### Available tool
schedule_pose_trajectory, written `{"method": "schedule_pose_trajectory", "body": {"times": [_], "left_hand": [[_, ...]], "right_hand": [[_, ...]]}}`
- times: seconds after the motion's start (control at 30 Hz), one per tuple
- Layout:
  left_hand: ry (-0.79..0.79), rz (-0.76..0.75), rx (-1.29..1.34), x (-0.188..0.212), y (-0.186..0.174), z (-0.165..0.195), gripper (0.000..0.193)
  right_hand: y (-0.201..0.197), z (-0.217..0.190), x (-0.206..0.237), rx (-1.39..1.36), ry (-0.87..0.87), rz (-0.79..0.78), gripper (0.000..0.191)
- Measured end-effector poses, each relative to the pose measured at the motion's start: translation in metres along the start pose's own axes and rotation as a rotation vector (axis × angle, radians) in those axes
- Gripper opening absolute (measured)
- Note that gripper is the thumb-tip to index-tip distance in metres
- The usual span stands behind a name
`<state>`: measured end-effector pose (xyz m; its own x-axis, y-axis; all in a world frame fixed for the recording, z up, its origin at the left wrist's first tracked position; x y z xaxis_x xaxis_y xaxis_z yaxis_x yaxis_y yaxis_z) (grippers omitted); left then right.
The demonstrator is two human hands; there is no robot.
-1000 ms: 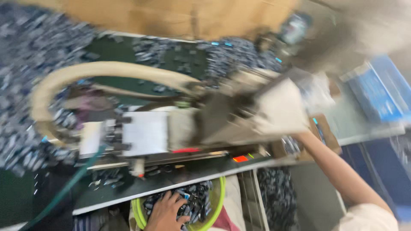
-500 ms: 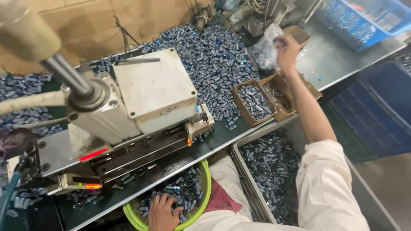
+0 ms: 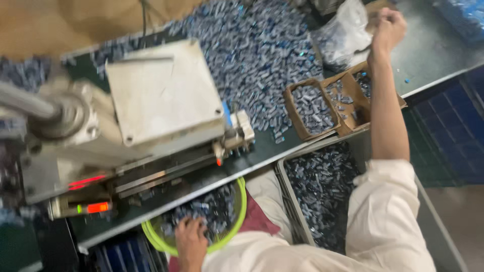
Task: The person repeatedly picks small metal keychain components from a green basket and inserts them into a machine slot above. They handle the parts one at a time, occasionally adjusting the basket or the parts in hand, and continue the cycle throughout the clip.
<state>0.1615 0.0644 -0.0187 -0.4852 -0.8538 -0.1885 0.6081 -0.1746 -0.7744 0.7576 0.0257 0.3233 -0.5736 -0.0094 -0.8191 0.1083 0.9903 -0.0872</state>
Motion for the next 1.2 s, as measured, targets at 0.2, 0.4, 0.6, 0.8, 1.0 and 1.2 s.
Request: {"method": "schedule_pose_trajectory", "body": {"times": [0.2,0.4,0.6,0.8,1.0,1.2], "left_hand": [[-0.027,0.161,0.233,-0.003,-0.032,0.009,0.026],[-0.022,0.128,0.554,-0.016,-0.077,0.056,0.043],[0.066,0.213,0.653,-0.016,-0.106,0.077,0.037],[0.193,0.336,0.618,-0.005,-0.123,0.068,0.027],[0.339,0.395,0.414,-0.017,-0.129,0.074,0.026],[0.435,0.429,0.4,-0.018,-0.153,0.087,0.031]], "right_hand": [[-0.034,-0.08,0.128,0.088,-0.2,-0.339,0.046],[-0.055,-0.207,0.364,-0.451,-0.038,-1.225,0.038],[-0.042,-0.19,0.473,-0.539,0.539,-1.254,0.022],[-0.059,-0.174,0.514,-0.782,1.059,-1.03,0.017],[-0.049,-0.189,0.527,-0.938,1.231,-0.988,0.02],[-0.034,-0.178,0.562,-0.89,1.72,-0.997,0.027]]}}
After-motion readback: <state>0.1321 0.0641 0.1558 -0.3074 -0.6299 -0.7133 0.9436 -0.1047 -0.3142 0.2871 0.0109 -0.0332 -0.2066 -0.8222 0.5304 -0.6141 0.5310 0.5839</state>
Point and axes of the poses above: each hand's wrist, its own x-axis away from the middle knuckle, its own y-axis out of the palm, z = x × y, the point moved 9 cm from there along -x, towards the middle knuckle, and after that the axes turned 5 degrees about z, right-handed, at the moved point
